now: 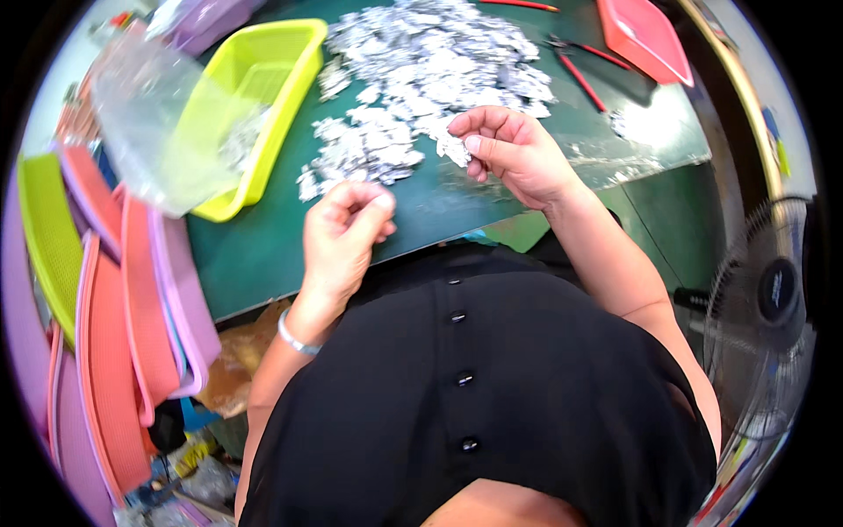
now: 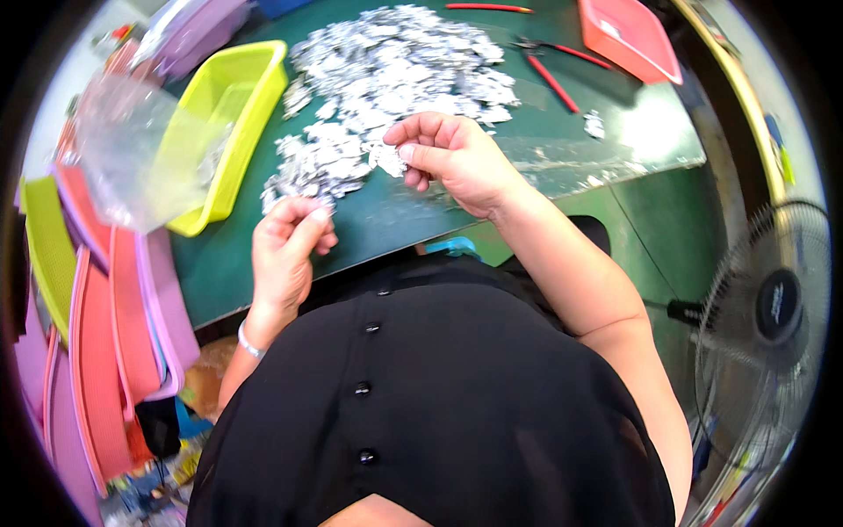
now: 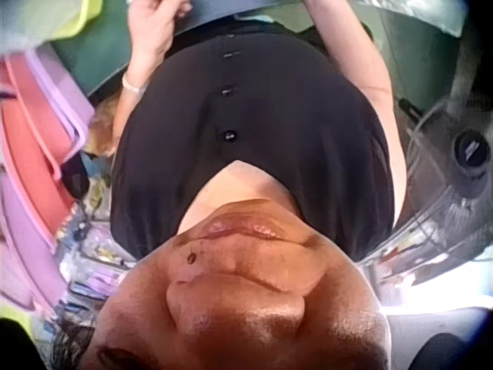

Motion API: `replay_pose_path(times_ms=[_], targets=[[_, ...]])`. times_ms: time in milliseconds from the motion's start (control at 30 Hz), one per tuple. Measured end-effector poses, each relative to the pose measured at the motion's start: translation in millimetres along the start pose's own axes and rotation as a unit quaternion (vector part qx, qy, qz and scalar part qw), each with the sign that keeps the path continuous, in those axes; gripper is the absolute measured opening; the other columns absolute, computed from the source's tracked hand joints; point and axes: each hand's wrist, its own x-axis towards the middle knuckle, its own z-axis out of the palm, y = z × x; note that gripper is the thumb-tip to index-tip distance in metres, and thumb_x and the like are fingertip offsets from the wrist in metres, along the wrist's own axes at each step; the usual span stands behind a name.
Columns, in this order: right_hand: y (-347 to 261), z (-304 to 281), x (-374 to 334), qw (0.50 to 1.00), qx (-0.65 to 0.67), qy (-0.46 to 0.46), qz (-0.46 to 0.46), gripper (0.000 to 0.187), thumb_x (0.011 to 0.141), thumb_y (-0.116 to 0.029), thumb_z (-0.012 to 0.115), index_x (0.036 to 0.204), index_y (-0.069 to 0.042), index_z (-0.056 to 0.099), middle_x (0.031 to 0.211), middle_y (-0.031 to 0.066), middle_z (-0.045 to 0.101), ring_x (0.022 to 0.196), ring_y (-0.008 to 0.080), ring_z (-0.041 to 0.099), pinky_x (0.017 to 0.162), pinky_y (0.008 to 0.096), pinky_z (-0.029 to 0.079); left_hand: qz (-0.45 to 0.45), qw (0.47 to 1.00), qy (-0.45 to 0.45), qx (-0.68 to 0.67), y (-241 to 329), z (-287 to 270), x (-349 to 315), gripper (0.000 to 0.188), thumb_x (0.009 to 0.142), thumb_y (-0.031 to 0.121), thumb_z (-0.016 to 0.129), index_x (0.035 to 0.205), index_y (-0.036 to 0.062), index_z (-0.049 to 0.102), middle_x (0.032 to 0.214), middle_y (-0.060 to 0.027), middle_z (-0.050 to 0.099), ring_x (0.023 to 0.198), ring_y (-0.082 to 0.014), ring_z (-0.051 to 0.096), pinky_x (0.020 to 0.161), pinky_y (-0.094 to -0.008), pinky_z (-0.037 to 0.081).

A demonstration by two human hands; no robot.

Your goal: The person sits at a green work table and repeatedly picks up small silver-colored craft pieces from a large pile. They separate the pieces by hand and place them into a clear plastic bag inside a yellow basket. The process is repetitive and continues throughout the clip.

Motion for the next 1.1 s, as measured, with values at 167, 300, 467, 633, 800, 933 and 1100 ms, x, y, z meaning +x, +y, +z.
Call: replay_pose_path(times_ms=[167, 300, 467, 633, 800, 933, 1100], targets=[[-16, -59, -34, 0.993, -0.005, 0.108, -0.049, 0.016, 0.084, -0.004, 0.051, 0.099, 0.000, 0.056, 0.080, 0.0025, 0.058, 0.062, 0.0077, 0.053, 0.057, 0.0202, 0.044, 0.010, 0.999, 0.018, 0.031, -11, -3, 0, 0.005, 0.083, 0.007, 0.058, 0.081, 0.0026, 0.056, 0.067, -0.0002, 0.055, 0.057, -0.0061, 0.052, 0.052, -0.0174, 0.040], [-24, -94, -64, 0.976, -0.020, 0.191, -0.102, 0.016, 0.085, -0.003, 0.050, 0.100, 0.000, 0.056, 0.080, 0.0027, 0.058, 0.064, 0.0080, 0.053, 0.058, 0.0199, 0.044, 0.031, 0.998, 0.021, 0.048, -17, -3, -1, 0.004, 0.084, 0.005, 0.056, 0.081, 0.0026, 0.056, 0.066, -0.0001, 0.055, 0.057, -0.0054, 0.051, 0.052, -0.0173, 0.040], [-28, -122, -89, 0.952, -0.015, 0.269, -0.142, 0.015, 0.084, -0.002, 0.051, 0.096, 0.001, 0.058, 0.079, 0.0033, 0.059, 0.062, 0.0077, 0.053, 0.057, 0.0200, 0.045, 0.038, 0.994, 0.014, 0.099, -22, -1, 0, 0.001, 0.083, 0.005, 0.055, 0.084, 0.0040, 0.055, 0.069, 0.0004, 0.055, 0.057, -0.0048, 0.051, 0.051, -0.0158, 0.039], [-28, -141, -102, 0.942, 0.008, 0.294, -0.159, 0.016, 0.083, -0.002, 0.051, 0.097, 0.001, 0.059, 0.079, 0.0044, 0.060, 0.062, 0.0080, 0.053, 0.056, 0.0198, 0.045, 0.050, 0.992, 0.016, 0.117, -24, 1, -3, 0.001, 0.083, 0.005, 0.055, 0.084, 0.0037, 0.054, 0.069, 0.0007, 0.054, 0.057, -0.0044, 0.050, 0.051, -0.0152, 0.038], [-27, -153, -109, 0.939, 0.029, 0.297, -0.171, 0.016, 0.083, -0.002, 0.052, 0.097, 0.002, 0.059, 0.079, 0.0053, 0.060, 0.062, 0.0087, 0.054, 0.056, 0.0201, 0.046, 0.052, 0.989, 0.024, 0.137, -24, 4, -2, 0.002, 0.084, 0.005, 0.055, 0.084, 0.0031, 0.054, 0.069, 0.0006, 0.054, 0.058, -0.0043, 0.049, 0.051, -0.0151, 0.037], [-25, -158, -111, 0.938, 0.029, 0.300, -0.169, 0.016, 0.083, -0.002, 0.052, 0.097, 0.002, 0.058, 0.079, 0.0054, 0.060, 0.062, 0.0090, 0.054, 0.056, 0.0204, 0.046, 0.054, 0.989, 0.025, 0.139, -24, 6, -2, 0.002, 0.084, 0.005, 0.055, 0.084, 0.0030, 0.054, 0.070, 0.0004, 0.054, 0.058, -0.0043, 0.049, 0.050, -0.0150, 0.037], [-25, -172, -112, 0.930, 0.002, 0.329, -0.165, 0.016, 0.083, -0.002, 0.052, 0.096, 0.002, 0.058, 0.077, 0.0042, 0.059, 0.061, 0.0078, 0.053, 0.054, 0.0198, 0.044, 0.057, 0.987, 0.024, 0.146, -25, 6, -1, 0.002, 0.084, 0.005, 0.055, 0.083, 0.0028, 0.054, 0.070, 0.0005, 0.054, 0.058, -0.0042, 0.049, 0.050, -0.0150, 0.036]])
